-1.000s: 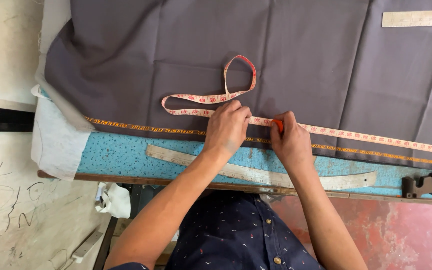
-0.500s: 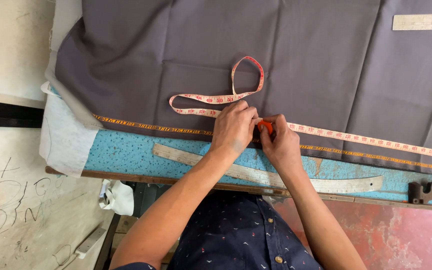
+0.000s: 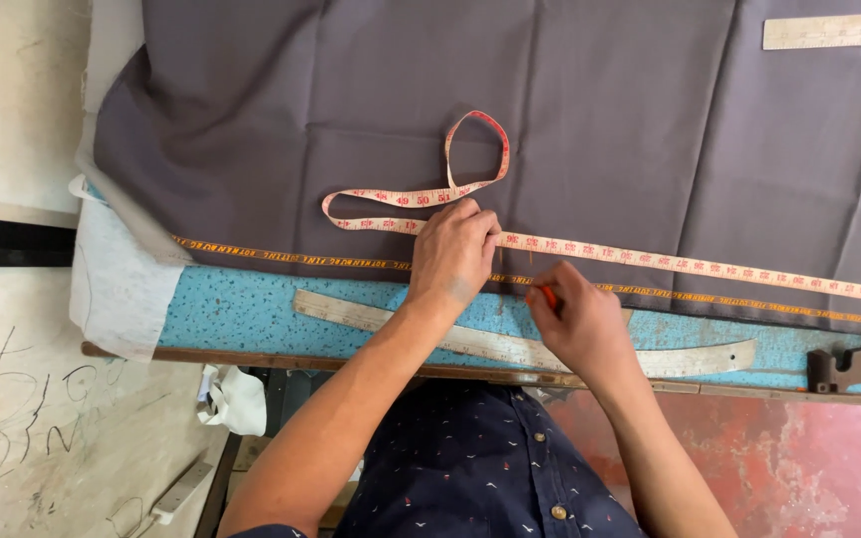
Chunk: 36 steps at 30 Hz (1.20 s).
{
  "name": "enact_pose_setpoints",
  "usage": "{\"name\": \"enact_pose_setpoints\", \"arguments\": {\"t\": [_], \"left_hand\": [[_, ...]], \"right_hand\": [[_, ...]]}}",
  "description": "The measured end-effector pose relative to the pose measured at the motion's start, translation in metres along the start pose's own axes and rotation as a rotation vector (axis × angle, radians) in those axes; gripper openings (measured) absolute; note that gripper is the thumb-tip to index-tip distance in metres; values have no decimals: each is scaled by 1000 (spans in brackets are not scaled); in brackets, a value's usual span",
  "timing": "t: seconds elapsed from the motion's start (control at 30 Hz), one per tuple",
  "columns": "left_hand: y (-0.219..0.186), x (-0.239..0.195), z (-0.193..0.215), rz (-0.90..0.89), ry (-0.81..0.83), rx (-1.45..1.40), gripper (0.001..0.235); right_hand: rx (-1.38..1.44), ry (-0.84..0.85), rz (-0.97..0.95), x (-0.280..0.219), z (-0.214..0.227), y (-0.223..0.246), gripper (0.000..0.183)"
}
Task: Measuring fabric dimensions with a tape measure and marking cutting lines with tailor's chalk and an L-square ruler.
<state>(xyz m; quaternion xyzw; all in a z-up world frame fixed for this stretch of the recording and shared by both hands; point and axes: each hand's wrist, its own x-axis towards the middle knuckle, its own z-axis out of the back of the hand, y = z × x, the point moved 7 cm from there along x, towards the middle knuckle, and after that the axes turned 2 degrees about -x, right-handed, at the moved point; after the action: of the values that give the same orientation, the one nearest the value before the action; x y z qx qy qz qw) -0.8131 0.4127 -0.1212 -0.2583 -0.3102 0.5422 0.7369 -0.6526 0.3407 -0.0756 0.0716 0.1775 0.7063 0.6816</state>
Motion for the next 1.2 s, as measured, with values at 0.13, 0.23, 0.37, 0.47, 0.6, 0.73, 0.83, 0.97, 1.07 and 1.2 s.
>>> {"name": "enact_pose_setpoints", "arguments": {"t": [0.13, 0.23, 0.37, 0.47, 0.6, 0.73, 0.83, 0.97, 1.07, 1.2], "left_hand": [[-8, 0, 15, -33, -16, 1, 9], [-16, 3, 14, -72, 23, -4, 5], [-19, 4, 12, -27, 51, 129, 6], [-17, 4, 12, 4, 56, 223, 7], [-45, 13, 23, 147, 48, 174, 7], [-95, 18, -4, 130, -34, 227, 9], [-148, 30, -51, -143, -42, 140, 12], [-184, 43, -110, -189, 71, 219, 21], [-189, 44, -133, -125, 113, 320, 27], [-183, 45, -146, -5, 160, 437, 31]], "right_hand": [[107, 64, -92, -35, -6, -60, 14], [618, 131, -219, -64, -4, -86, 20], [1059, 90, -288, -93, 3, -121, 15], [1151, 43, -326, -111, 18, -151, 15], [1040, 86, -385, -121, 64, -172, 22], [961, 1, -410, -127, 103, -241, 13], [693, -52, -422, -126, 131, -313, 18], [399, -215, -643, -129, 169, -416, 17], [295, -273, -773, -135, 182, -490, 30], [264, -334, -891, -140, 201, -546, 54]]}}
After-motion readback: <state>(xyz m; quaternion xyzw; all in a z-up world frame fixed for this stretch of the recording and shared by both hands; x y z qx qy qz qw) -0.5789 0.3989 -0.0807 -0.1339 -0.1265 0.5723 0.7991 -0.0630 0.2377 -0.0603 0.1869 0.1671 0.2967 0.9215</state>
